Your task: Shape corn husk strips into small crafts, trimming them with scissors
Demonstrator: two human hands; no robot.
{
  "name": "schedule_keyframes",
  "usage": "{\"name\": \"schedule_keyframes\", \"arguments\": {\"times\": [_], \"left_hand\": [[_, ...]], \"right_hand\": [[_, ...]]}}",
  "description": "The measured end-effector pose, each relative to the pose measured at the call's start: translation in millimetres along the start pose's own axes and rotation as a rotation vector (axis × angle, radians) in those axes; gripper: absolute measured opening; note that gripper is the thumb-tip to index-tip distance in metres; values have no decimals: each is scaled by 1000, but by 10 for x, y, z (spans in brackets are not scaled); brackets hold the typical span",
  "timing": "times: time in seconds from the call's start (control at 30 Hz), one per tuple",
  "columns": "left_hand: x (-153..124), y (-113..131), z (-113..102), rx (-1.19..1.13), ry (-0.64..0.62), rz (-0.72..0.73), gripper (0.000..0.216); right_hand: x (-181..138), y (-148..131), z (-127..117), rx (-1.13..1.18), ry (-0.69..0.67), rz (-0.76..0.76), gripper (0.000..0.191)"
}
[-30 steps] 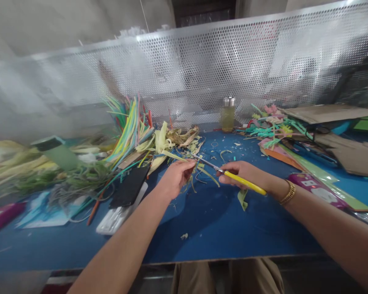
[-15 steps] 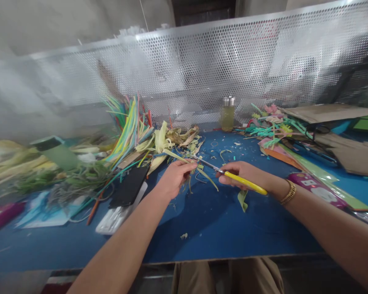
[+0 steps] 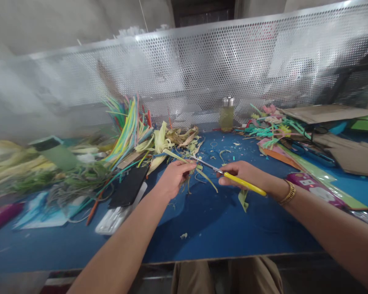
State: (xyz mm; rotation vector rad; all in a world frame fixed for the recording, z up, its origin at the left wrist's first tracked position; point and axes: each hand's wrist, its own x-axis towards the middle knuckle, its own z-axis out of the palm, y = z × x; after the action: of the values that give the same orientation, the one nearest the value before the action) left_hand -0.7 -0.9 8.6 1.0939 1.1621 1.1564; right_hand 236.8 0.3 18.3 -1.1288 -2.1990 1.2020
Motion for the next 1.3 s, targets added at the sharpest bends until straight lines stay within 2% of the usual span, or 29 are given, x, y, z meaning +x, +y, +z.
{"name": "schedule_keyframes", "arguments": {"times": [0.27, 0.4, 0.53, 0.8, 0.93, 1.1, 1.3], "left_hand": [[7, 4, -6, -59, 8, -21, 20], [19, -10, -9, -129, 13, -1, 22], [13, -1, -7, -192, 6, 2, 31], [14, 24, 6, -261, 49, 84, 37], [41, -6, -26, -231, 125, 138, 36], [60, -17, -38, -275, 173, 187, 39], [41, -6, -12, -321, 204, 173, 38]], "right_hand": [[14, 38, 37, 88, 15, 76, 53], [26, 26, 53, 229, 161, 151, 52], [-10, -30, 45, 292, 245, 127, 51], [-87, -101, 57, 281, 138, 109, 54], [-94, -112, 66, 270, 86, 133, 54], [-65, -105, 106, 149, 83, 64, 51], [-60, -118, 179, -152, 213, -43, 45]]}}
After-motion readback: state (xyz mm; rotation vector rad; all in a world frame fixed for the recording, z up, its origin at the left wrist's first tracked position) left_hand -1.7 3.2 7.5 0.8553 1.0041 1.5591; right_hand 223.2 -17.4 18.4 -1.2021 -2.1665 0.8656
